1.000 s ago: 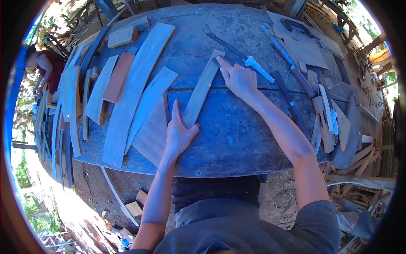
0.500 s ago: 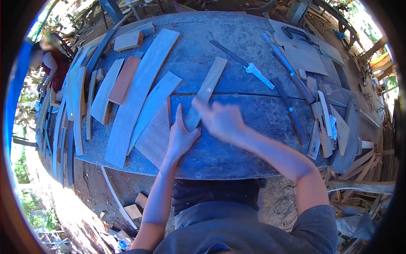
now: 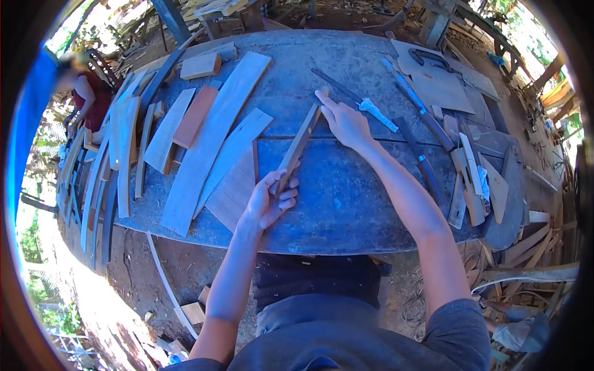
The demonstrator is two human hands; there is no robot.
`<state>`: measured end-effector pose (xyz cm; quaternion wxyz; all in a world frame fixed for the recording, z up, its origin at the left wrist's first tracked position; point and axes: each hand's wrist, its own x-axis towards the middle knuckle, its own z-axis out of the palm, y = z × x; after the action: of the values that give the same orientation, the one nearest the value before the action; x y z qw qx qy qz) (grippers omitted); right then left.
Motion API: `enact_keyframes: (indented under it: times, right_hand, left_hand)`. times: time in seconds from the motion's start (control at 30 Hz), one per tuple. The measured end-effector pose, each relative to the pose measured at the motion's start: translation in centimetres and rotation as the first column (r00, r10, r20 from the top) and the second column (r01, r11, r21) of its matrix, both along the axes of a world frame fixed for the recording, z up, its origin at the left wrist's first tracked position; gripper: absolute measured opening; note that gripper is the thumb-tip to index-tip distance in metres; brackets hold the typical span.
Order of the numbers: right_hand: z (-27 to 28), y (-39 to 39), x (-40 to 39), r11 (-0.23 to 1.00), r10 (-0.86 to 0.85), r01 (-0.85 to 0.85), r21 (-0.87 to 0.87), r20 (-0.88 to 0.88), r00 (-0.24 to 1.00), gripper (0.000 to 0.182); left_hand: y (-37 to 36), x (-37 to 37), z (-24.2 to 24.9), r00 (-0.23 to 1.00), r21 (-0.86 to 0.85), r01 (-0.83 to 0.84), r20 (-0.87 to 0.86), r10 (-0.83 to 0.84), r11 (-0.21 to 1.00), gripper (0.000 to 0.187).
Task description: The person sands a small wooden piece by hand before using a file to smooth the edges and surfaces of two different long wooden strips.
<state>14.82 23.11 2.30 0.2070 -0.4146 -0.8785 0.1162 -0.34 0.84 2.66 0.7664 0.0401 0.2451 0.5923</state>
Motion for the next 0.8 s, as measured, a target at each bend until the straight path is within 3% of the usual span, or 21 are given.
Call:
enact_keyframes:
  times: [0.03,0.07,0.1,0.13,0.2,0.23,0.3,0.33,0.4,0.47,0.57,0.63,0.67,0.73,0.77,0.8]
  right_hand:
    - [0.1,0.0,-0.4,0.998,-0.008,0.008,0.064,-0.006,1.0,0.044]
    - [0.2,0.1,-0.8,0.998,-0.001,0.001,0.067,-0.006,1.0,0.044]
    - [0.3,-0.1,-1.3,0.996,-0.015,0.013,0.087,0.017,1.0,0.044]
    - [0.4,-0.4,-1.7,0.994,-0.026,0.022,0.106,0.036,0.999,0.044]
    - [0.8,-0.4,-1.9,0.995,0.01,-0.015,0.099,0.051,0.999,0.043]
    - [0.9,-0.3,-1.9,0.995,0.028,-0.034,0.093,0.069,0.997,0.043]
    - [0.6,-0.5,-1.4,0.993,0.011,-0.019,0.118,0.068,0.998,0.044]
    - [0.5,-0.6,-1.0,0.989,-0.016,0.007,0.147,0.062,0.998,0.044]
    - [0.1,-1.4,-0.3,0.987,-0.057,0.048,0.152,0.059,0.997,0.045]
    - [-0.5,-3.2,0.0,0.984,-0.091,0.082,0.16,0.052,0.994,0.046]
    - [-1.1,-8.4,-0.1,0.955,0.061,-0.066,0.291,0.025,0.998,0.045]
    - [0.3,-11.4,0.7,0.953,0.287,-0.289,0.089,0.034,0.957,0.041]
    - [0.1,-10.6,0.8,0.954,0.285,-0.287,0.082,0.04,0.958,0.041]
    - [-0.1,-7.1,0.7,0.908,0.268,-0.289,0.302,0.11,0.957,0.037]
    - [1.3,-5.4,0.2,0.959,0.12,-0.146,0.241,0.118,0.986,0.038]
    - [1.1,-4.5,0.0,0.958,0.126,-0.154,0.242,0.124,0.984,0.038]
  left_hand:
    - [0.1,0.4,1.3,0.944,-0.071,-0.01,-0.33,-0.014,0.997,0.054]
    - [0.2,0.8,2.0,0.784,-0.138,-0.052,-0.62,-0.045,0.989,0.057]
    - [-0.6,1.4,1.8,0.258,0.048,-0.035,-0.964,0.056,0.998,0.05]
    - [-0.8,1.5,1.4,0.26,0.044,-0.05,-0.964,0.055,0.998,0.05]
    - [-0.6,1.0,0.4,-0.298,0.318,-0.074,-0.912,0.283,0.945,0.039]
    - [-0.5,0.9,0.0,-0.302,0.319,-0.083,-0.911,0.281,0.944,0.039]
    - [-0.4,1.5,-1.0,-0.595,0.345,-0.091,-0.771,0.226,0.934,0.027]
    - [-0.3,1.8,-1.3,-0.582,0.339,-0.098,-0.782,0.222,0.936,0.027]
    - [0.2,2.2,-1.7,-0.767,0.47,-0.061,-0.587,0.26,0.88,0.026]
    - [0.6,2.0,-1.8,-0.715,0.445,-0.098,-0.654,0.248,0.89,0.025]
    - [0.2,2.0,-1.7,-0.675,0.396,-0.142,-0.709,0.203,0.907,0.024]
    - [0.3,1.9,-1.6,-0.675,0.376,-0.137,-0.712,0.192,0.916,0.023]
    - [0.3,1.9,-1.6,-0.677,0.377,-0.134,-0.71,0.193,0.917,0.024]
    - [0.1,2.1,-1.7,-0.668,0.365,-0.134,-0.72,0.188,0.921,0.024]
    - [0.1,2.1,-1.7,-0.669,0.359,-0.129,-0.72,0.186,0.925,0.025]
    - [0.2,2.1,-1.7,-0.673,0.362,-0.128,-0.716,0.187,0.923,0.025]
